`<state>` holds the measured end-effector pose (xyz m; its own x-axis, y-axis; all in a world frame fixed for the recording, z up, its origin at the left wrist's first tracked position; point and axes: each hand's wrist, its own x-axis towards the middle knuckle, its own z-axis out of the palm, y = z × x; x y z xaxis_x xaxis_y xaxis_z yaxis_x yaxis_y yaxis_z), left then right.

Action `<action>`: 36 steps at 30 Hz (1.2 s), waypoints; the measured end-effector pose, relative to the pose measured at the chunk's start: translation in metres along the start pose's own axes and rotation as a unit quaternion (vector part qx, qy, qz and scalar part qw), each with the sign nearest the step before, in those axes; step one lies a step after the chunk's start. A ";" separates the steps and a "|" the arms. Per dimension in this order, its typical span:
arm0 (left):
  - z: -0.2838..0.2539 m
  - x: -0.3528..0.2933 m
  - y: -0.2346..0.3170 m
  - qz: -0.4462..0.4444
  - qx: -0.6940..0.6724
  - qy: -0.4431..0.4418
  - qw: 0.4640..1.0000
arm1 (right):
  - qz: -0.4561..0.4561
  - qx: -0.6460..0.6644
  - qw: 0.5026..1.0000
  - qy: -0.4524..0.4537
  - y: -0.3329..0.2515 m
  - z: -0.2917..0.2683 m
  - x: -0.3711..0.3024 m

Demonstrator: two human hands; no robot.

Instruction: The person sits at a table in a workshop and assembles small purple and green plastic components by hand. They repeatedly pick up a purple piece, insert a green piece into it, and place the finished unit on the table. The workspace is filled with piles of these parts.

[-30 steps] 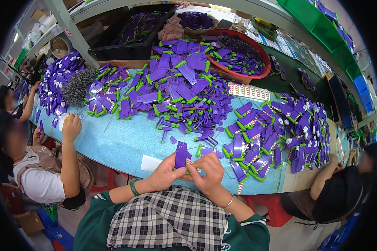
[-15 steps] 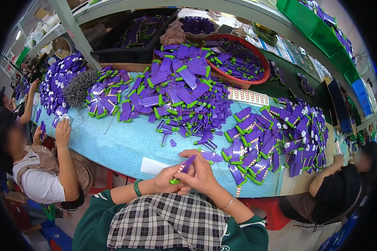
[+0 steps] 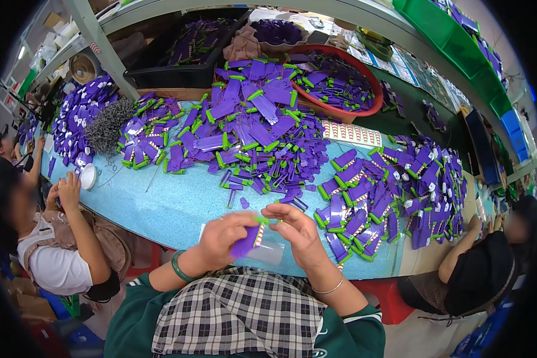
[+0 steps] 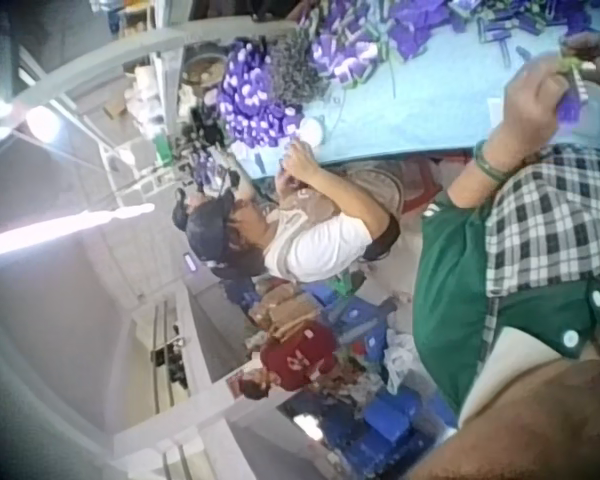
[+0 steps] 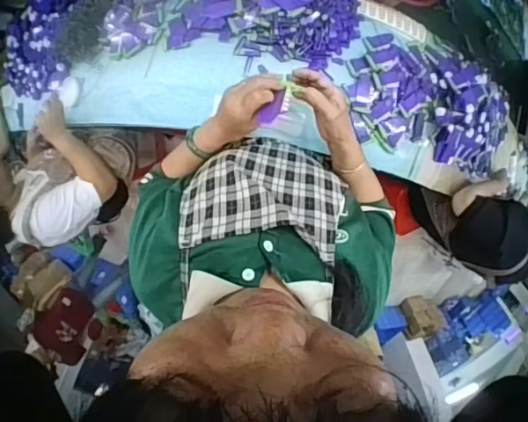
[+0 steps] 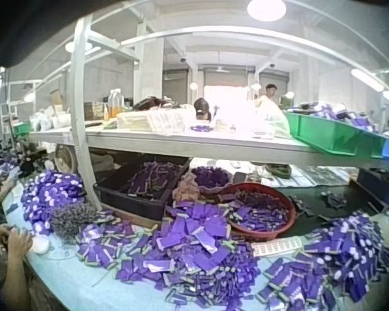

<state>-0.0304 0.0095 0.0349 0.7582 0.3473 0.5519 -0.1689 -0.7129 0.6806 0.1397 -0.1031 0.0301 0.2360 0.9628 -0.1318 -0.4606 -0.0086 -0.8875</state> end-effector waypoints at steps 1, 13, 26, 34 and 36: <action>-0.005 0.005 -0.002 0.086 0.086 0.020 0.992 | -0.016 -0.050 0.999 -0.001 0.004 -0.003 0.001; 0.008 -0.006 -0.010 0.315 0.136 0.042 0.938 | 0.086 -0.057 0.994 -0.047 0.001 0.009 0.005; 0.010 -0.014 -0.010 0.264 0.136 0.046 0.954 | 0.233 -0.085 0.945 -0.214 0.000 -0.014 -0.030; 0.024 -0.014 -0.004 -0.300 -0.331 0.036 0.894 | -0.006 -0.161 0.987 -0.013 0.007 -0.015 -0.021; 0.018 -0.009 -0.006 -0.376 -0.432 -0.005 0.820 | 0.011 -0.140 0.990 -0.026 0.009 -0.018 -0.019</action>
<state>-0.0250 0.0000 0.0174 0.8569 0.4822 -0.1822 -0.0301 0.3997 0.9162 0.1466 -0.1267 0.0168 0.1811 0.9739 -0.1370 -0.2086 -0.0982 -0.9731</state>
